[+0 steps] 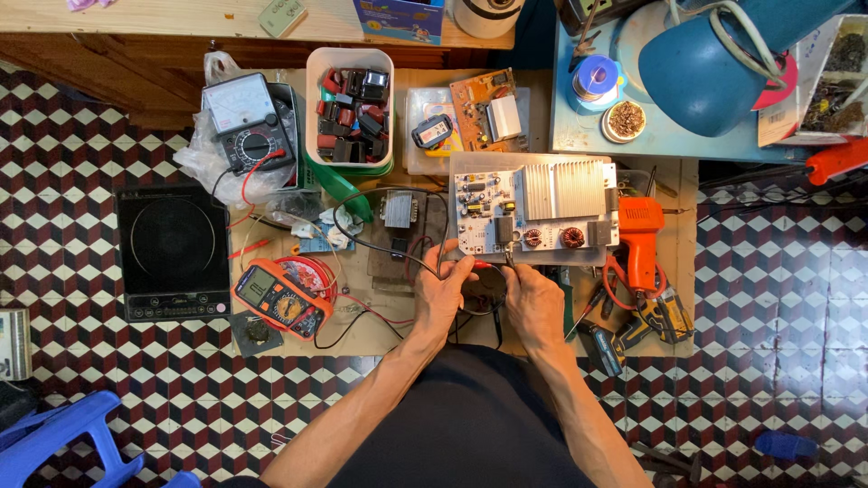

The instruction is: The person probes a circuit board with multimeter test leads, checking components on a power supply board at a workbench. They reposition the board, use a hot air gun and a flashlight, reach for parts from a bin, and continue testing different points on the board.

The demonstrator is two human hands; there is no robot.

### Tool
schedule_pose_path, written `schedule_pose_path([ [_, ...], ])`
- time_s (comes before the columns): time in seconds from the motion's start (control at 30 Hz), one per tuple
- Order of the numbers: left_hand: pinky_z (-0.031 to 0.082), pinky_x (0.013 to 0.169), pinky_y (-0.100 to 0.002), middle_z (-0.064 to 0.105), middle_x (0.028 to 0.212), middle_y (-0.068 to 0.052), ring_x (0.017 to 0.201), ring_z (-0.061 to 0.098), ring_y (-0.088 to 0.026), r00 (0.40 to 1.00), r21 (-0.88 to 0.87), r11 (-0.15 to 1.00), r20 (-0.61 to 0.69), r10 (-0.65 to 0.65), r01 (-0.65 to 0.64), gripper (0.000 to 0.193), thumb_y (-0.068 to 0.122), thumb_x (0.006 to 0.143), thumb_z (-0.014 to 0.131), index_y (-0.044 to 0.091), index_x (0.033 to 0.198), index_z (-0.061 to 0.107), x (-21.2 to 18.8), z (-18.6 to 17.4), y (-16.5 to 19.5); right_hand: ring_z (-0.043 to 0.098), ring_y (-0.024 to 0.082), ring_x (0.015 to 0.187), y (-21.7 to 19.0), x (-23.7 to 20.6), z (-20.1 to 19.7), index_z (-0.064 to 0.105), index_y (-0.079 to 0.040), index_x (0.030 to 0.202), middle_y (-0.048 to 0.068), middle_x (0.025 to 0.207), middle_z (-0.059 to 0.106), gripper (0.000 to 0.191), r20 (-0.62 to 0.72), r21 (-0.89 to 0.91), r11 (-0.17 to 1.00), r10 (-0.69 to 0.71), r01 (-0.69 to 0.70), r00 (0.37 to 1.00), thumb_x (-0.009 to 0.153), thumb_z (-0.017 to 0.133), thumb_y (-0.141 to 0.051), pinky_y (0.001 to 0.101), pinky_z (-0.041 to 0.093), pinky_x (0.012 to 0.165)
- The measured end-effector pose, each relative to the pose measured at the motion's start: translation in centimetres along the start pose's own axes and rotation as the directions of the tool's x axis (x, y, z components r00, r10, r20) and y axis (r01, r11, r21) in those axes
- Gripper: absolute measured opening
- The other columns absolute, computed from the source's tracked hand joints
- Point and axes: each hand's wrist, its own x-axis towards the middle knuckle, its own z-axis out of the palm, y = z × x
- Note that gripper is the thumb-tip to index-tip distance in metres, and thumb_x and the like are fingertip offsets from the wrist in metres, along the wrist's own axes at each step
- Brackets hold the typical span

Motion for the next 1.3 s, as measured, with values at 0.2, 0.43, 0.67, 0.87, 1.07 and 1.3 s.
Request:
schedule_pose_path([
  [0.2,0.045,0.046,-0.022,0.072,0.092,-0.005,0.080,0.069,-0.010,1.000,-0.021,1.000,0.007,-0.002,0.002,0.058,0.027,0.092,0.071,0.003,0.140,0.050,0.4,-0.2,0.0,0.063,0.033,0.049,0.3,0.3,0.3,0.063,-0.002,0.075,0.020,0.060,0.063,0.033,0.002,-0.093,0.996,-0.009,0.009,1.000,0.100,0.064,-0.023,0.0436,0.051,0.051],
  [0.43,0.044,0.046,-0.022,0.072,0.090,-0.005,0.078,0.068,-0.010,1.000,-0.025,1.000,0.003,-0.006,0.007,0.058,0.028,0.092,0.071,0.003,0.140,0.049,0.7,-0.3,0.2,0.063,0.039,0.055,0.1,0.9,0.4,0.062,0.000,0.075,0.021,0.063,0.063,0.034,-0.020,-0.084,0.995,-0.049,0.047,0.999,0.099,0.066,-0.024,0.0473,0.050,0.055],
  [0.67,0.046,0.048,-0.021,0.071,0.086,-0.005,0.078,0.069,-0.009,1.000,0.023,0.999,-0.003,0.026,-0.026,0.054,0.027,0.094,0.070,0.002,0.137,0.052,1.1,-0.4,0.5,0.065,0.040,0.057,-0.4,1.2,0.3,0.068,-0.003,0.083,0.022,0.066,0.064,0.025,-0.011,-0.021,0.998,0.052,-0.053,0.999,0.096,0.067,-0.025,0.0474,0.051,0.055],
  [0.87,0.046,0.046,-0.022,0.069,0.084,-0.006,0.075,0.067,-0.011,1.000,0.016,1.000,0.000,0.003,-0.003,0.051,0.025,0.093,0.070,0.003,0.136,0.052,1.1,-0.4,0.8,0.067,0.039,0.061,-0.3,1.2,0.6,0.067,-0.002,0.082,0.020,0.069,0.067,0.025,-0.058,-0.146,0.984,-0.108,0.098,0.993,0.097,0.065,-0.023,0.0467,0.052,0.056],
  [1.07,0.048,0.047,-0.021,0.070,0.087,-0.005,0.078,0.069,-0.011,1.000,0.039,0.999,-0.007,-0.007,0.007,0.047,0.022,0.094,0.069,0.003,0.134,0.053,1.3,-0.5,1.0,0.068,0.035,0.054,-0.2,1.9,0.6,0.065,-0.003,0.080,0.018,0.064,0.067,0.031,0.069,-0.149,0.989,0.030,-0.020,0.997,0.100,0.063,-0.026,0.0449,0.053,0.056],
  [1.3,0.047,0.044,-0.023,0.070,0.088,-0.007,0.078,0.070,-0.013,1.000,0.068,0.998,-0.010,-0.002,0.003,0.049,0.023,0.093,0.070,0.003,0.133,0.053,1.8,-0.7,0.7,0.068,0.037,0.060,-0.1,2.2,0.3,0.063,-0.001,0.074,0.020,0.067,0.067,0.038,0.004,-0.217,0.973,-0.073,0.073,0.997,0.096,0.069,-0.031,0.0469,0.053,0.056],
])
